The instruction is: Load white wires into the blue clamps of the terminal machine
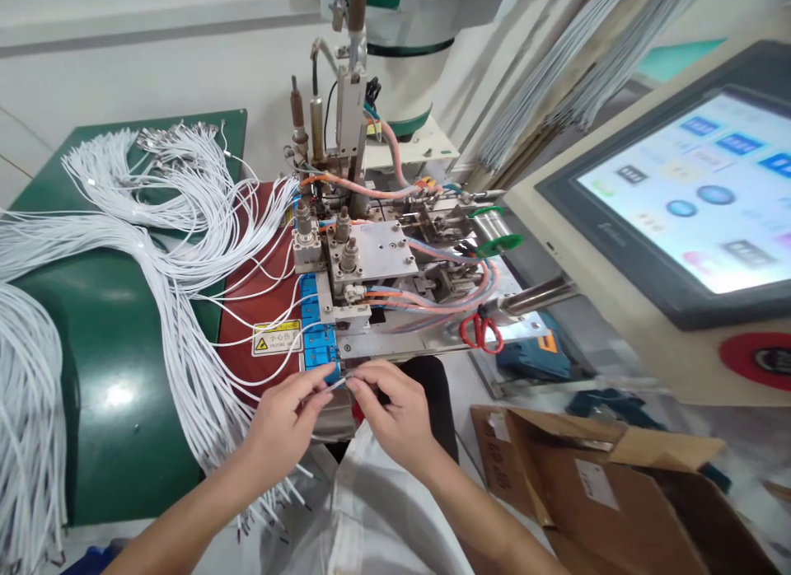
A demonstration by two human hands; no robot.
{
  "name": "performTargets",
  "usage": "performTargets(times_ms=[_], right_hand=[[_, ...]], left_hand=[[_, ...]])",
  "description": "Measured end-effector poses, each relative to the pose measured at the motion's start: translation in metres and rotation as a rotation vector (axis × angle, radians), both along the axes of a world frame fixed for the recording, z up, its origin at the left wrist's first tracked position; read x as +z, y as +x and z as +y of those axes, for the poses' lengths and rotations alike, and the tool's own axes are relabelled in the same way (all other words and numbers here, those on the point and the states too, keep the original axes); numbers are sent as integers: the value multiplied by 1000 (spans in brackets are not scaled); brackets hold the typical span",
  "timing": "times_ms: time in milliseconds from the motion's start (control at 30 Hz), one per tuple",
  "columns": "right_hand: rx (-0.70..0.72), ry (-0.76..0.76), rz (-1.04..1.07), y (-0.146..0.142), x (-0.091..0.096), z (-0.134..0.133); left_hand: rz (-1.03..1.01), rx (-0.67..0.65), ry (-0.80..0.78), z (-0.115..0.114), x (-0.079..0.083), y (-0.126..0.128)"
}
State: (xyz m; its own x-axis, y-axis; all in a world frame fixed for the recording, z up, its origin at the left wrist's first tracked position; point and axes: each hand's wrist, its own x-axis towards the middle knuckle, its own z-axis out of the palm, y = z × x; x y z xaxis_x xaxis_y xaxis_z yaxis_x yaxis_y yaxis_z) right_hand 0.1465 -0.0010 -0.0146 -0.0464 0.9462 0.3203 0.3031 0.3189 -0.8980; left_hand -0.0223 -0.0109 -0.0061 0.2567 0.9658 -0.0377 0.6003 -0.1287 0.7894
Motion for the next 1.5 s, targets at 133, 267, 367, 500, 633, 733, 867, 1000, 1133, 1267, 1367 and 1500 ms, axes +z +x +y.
performTargets(times_ms=[133,267,367,500,633,733,867,1000,1133,1267,1367,1500], right_hand=[[11,-16,-48,-4,5,7],[-6,-109,-5,-4,2,6],[-18,-169,81,-3,-3,4],[-24,-179,114,-4,-5,3],[-76,-174,86,-8,-4,3],[-105,-199,108,-13,-5,2],[-134,-234,184,-18,-5,1],[-125,-251,212,-18,-4,2],[-118,-232,155,-17,-4,3],[-128,-156,79,-16,-6,3],[-26,-55,-36,-8,-5,7],[211,-16,-306,5,4,17]], left_hand=[[-31,-25,121,-3,-2,10],[-54,112,26,0,1,16],[-79,150,-70,2,3,19],[-98,133,-92,2,1,20],[-108,146,-46,2,-3,23],[-132,184,-34,2,-4,25],[-173,275,-73,1,-9,29],[-231,316,-96,-1,-14,29],[-246,290,-101,0,-14,29],[-299,297,-165,0,-13,30],[-308,274,-207,1,-9,28],[-90,84,-201,7,3,21]])
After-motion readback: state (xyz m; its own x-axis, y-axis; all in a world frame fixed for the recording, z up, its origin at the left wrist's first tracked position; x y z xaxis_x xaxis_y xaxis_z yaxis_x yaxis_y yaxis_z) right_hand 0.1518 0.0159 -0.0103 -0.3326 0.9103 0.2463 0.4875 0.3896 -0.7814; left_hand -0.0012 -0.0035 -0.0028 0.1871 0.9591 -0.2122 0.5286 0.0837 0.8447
